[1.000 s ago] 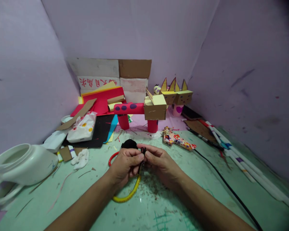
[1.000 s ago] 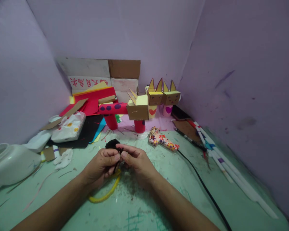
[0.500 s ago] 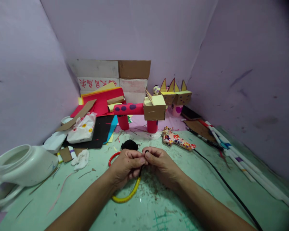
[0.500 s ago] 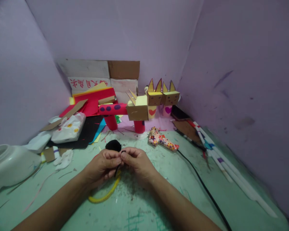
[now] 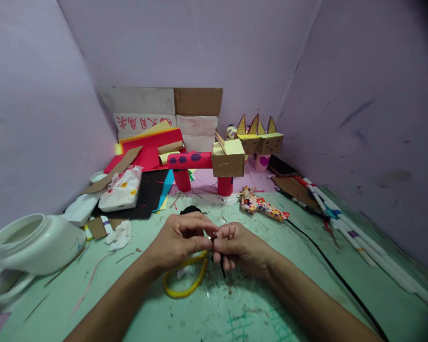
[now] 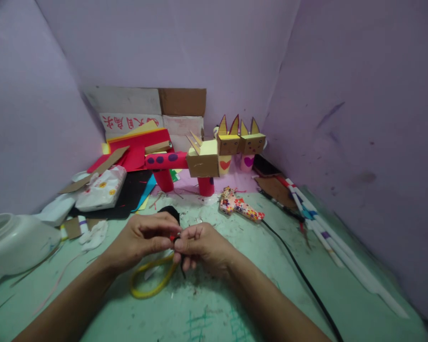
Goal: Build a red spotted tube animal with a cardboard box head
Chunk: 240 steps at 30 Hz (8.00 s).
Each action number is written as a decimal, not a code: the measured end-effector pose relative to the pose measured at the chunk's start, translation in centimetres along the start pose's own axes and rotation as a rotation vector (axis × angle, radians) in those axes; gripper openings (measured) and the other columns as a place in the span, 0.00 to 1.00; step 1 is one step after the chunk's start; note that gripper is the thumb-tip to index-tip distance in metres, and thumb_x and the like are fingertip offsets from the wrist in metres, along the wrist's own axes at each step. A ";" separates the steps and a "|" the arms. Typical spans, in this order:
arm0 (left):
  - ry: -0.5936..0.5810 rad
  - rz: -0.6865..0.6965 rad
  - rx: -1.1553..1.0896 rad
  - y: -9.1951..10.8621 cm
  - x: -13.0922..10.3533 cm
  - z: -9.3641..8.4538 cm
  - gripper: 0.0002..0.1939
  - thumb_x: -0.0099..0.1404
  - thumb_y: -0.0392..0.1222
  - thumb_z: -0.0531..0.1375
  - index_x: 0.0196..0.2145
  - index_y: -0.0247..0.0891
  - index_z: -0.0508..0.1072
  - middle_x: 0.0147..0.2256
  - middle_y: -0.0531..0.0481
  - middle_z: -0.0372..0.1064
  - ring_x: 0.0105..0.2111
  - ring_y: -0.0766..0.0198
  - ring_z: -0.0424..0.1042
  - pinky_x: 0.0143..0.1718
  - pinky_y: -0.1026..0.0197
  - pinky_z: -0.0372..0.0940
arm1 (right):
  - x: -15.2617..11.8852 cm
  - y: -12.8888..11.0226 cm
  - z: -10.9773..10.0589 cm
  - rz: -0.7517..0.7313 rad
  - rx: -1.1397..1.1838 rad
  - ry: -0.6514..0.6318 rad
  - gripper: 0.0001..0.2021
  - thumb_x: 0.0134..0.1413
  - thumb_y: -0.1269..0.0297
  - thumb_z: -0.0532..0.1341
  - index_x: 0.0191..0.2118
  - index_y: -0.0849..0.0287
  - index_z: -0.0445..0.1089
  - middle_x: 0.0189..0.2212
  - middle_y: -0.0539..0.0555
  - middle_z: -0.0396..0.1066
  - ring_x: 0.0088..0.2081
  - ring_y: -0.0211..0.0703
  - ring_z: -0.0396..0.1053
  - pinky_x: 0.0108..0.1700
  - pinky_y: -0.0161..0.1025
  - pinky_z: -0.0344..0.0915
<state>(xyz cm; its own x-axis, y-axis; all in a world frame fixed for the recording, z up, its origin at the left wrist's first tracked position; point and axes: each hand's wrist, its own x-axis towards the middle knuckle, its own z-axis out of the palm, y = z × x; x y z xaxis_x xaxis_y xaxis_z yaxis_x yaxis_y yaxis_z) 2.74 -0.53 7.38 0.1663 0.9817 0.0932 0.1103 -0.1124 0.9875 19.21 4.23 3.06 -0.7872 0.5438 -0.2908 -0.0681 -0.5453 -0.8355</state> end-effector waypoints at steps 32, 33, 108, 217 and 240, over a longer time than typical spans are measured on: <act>0.073 -0.346 -0.353 -2.5 0.3 2.5 0.16 0.49 0.44 0.65 0.35 0.33 0.76 0.17 0.58 0.60 0.12 0.78 0.52 0.10 0.72 0.43 | 0.5 0.0 0.3 -0.441 -0.069 0.377 0.10 0.32 0.58 0.70 0.20 0.59 0.74 0.29 0.49 0.60 0.28 0.34 0.59 0.27 0.32 0.56; 0.072 -0.370 -0.353 -2.7 0.3 2.5 0.13 0.49 0.44 0.65 0.31 0.32 0.75 0.16 0.58 0.59 0.12 0.78 0.51 0.10 0.73 0.42 | 0.5 -0.1 0.3 -0.426 -0.042 0.380 0.11 0.32 0.58 0.70 0.20 0.60 0.74 0.28 0.49 0.62 0.26 0.33 0.58 0.26 0.32 0.55; 0.266 -0.484 -0.437 -2.3 1.0 1.7 0.08 0.41 0.37 0.63 0.22 0.32 0.69 0.17 0.48 0.71 0.09 0.77 0.56 0.10 0.73 0.45 | 0.9 -0.7 0.0 -0.483 0.237 0.639 0.20 0.21 0.61 0.75 0.26 0.62 0.70 0.21 0.49 0.73 0.20 0.34 0.71 0.22 0.29 0.69; 0.208 -0.412 -0.323 -2.4 0.5 2.2 0.13 0.46 0.46 0.65 0.23 0.33 0.72 0.15 0.56 0.62 0.11 0.77 0.53 0.12 0.71 0.41 | 0.1 -1.1 -1.5 -0.619 -0.177 0.585 0.08 0.34 0.63 0.70 0.24 0.58 0.72 0.19 0.47 0.68 0.21 0.33 0.60 0.22 0.31 0.57; 0.260 -0.339 0.158 -1.2 0.4 1.9 0.06 0.44 0.36 0.59 0.14 0.34 0.74 0.14 0.52 0.65 0.17 0.71 0.58 0.20 0.67 0.53 | -0.8 -0.3 -0.1 -0.811 -0.792 0.267 0.13 0.49 0.70 0.61 0.41 0.51 0.76 0.36 0.54 0.76 0.29 0.41 0.73 0.31 0.39 0.69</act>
<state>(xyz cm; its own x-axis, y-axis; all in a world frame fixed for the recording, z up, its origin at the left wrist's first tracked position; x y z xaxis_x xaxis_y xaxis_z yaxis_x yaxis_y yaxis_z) 4.57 -0.31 6.00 -0.1541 0.9709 -0.1833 0.2672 0.2196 0.9383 19.90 4.06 3.50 -0.5275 0.7192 0.4522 -0.0163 0.5237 -0.8518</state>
